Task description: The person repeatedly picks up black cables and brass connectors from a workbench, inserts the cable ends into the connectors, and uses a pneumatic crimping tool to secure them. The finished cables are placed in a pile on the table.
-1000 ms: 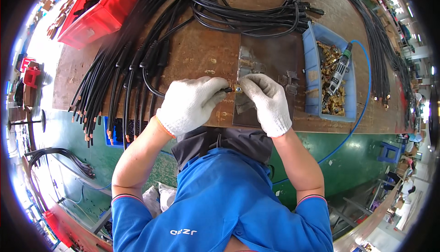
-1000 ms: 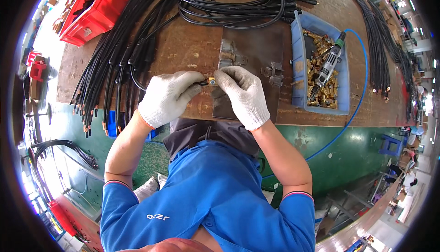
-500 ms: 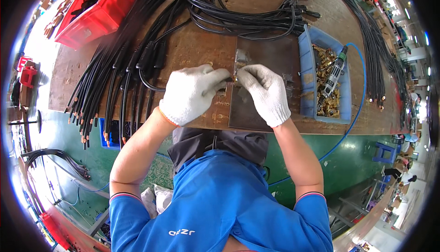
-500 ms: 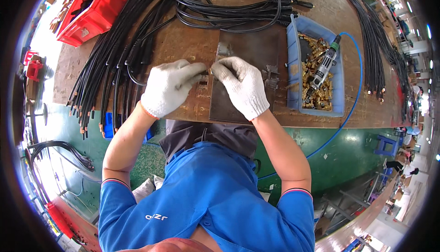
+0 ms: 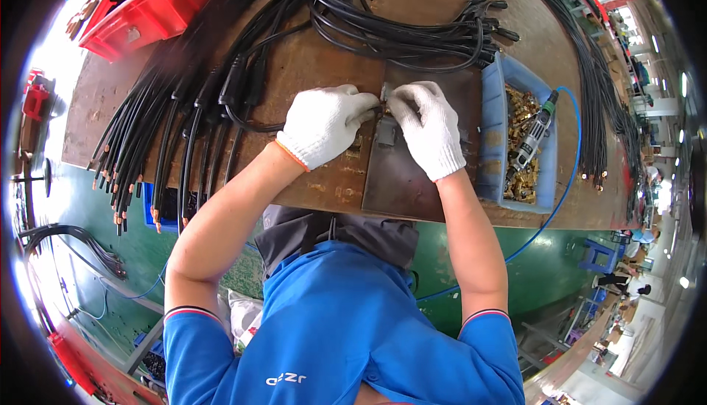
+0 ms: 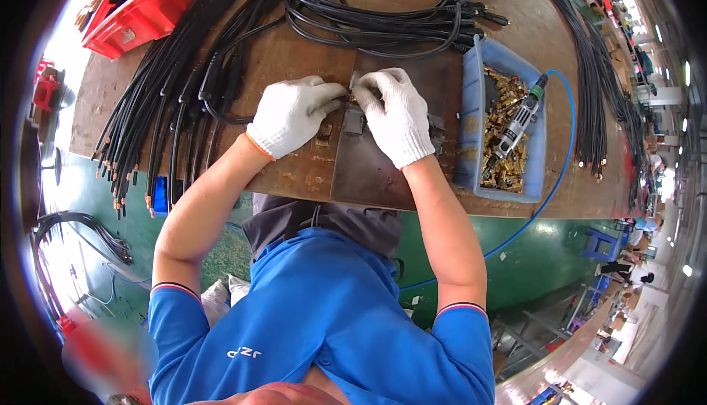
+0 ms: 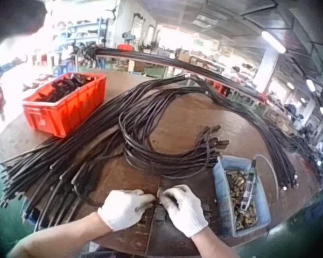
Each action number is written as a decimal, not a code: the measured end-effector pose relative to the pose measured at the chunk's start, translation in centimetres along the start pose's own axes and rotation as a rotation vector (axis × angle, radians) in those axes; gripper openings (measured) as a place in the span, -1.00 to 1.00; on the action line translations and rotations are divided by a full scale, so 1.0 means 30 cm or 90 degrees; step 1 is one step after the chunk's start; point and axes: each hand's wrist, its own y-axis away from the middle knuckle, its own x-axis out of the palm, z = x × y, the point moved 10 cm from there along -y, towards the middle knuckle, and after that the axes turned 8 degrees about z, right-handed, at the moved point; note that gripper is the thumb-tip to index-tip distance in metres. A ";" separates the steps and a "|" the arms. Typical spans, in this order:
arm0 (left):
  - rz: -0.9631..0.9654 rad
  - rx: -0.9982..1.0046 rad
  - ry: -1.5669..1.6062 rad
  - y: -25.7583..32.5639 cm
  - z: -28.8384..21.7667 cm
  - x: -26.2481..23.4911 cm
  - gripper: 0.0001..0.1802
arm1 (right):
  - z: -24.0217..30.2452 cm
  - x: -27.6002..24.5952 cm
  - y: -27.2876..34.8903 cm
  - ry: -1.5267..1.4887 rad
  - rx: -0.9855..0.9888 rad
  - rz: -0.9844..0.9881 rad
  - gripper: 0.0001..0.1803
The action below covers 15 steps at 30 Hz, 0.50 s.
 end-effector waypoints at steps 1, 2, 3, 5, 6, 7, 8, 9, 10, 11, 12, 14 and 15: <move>0.005 0.001 -0.002 0.002 -0.001 0.001 -0.80 | -0.003 0.009 -0.003 -0.008 0.003 0.017 -0.82; 0.010 0.002 -0.004 0.003 -0.003 0.002 -0.80 | -0.010 0.015 -0.006 -0.015 0.006 0.033 -0.83; 0.013 0.005 -0.007 0.001 -0.004 0.001 -0.80 | -0.011 0.017 -0.010 -0.021 0.007 0.047 -0.83; 0.000 0.023 0.000 0.000 -0.008 -0.003 -0.79 | -0.006 0.016 -0.013 -0.018 0.009 0.057 -0.83; -0.006 0.033 0.003 -0.002 -0.010 -0.006 -0.79 | -0.006 0.017 -0.015 -0.018 0.009 0.061 -0.83; -0.002 0.036 -0.013 -0.005 -0.012 -0.006 -0.78 | -0.007 0.019 -0.018 -0.018 0.005 0.065 -0.83; 0.001 0.039 -0.029 -0.008 -0.015 -0.007 -0.77 | -0.009 0.021 -0.021 -0.017 0.001 0.069 -0.83; 0.005 0.043 -0.046 -0.012 -0.018 -0.010 -0.75 | -0.007 0.023 -0.025 -0.017 -0.003 0.072 -0.83; 0.016 0.049 -0.068 -0.016 -0.022 -0.006 -0.73 | -0.007 0.026 -0.027 -0.018 0.001 0.076 -0.83; 0.027 0.055 -0.089 -0.019 -0.026 -0.002 -0.70 | -0.007 0.028 -0.028 -0.018 0.005 0.080 -0.83; 0.037 0.065 -0.110 -0.026 -0.034 0.001 -0.68 | -0.007 0.023 -0.028 -0.016 0.010 0.081 -0.83; 0.020 0.090 -0.100 -0.029 -0.034 -0.004 -0.65 | -0.005 0.015 -0.026 0.001 0.011 0.086 -0.82; 0.011 0.103 -0.094 -0.029 -0.037 -0.005 -0.64 | -0.004 0.008 -0.023 0.011 0.012 0.088 -0.82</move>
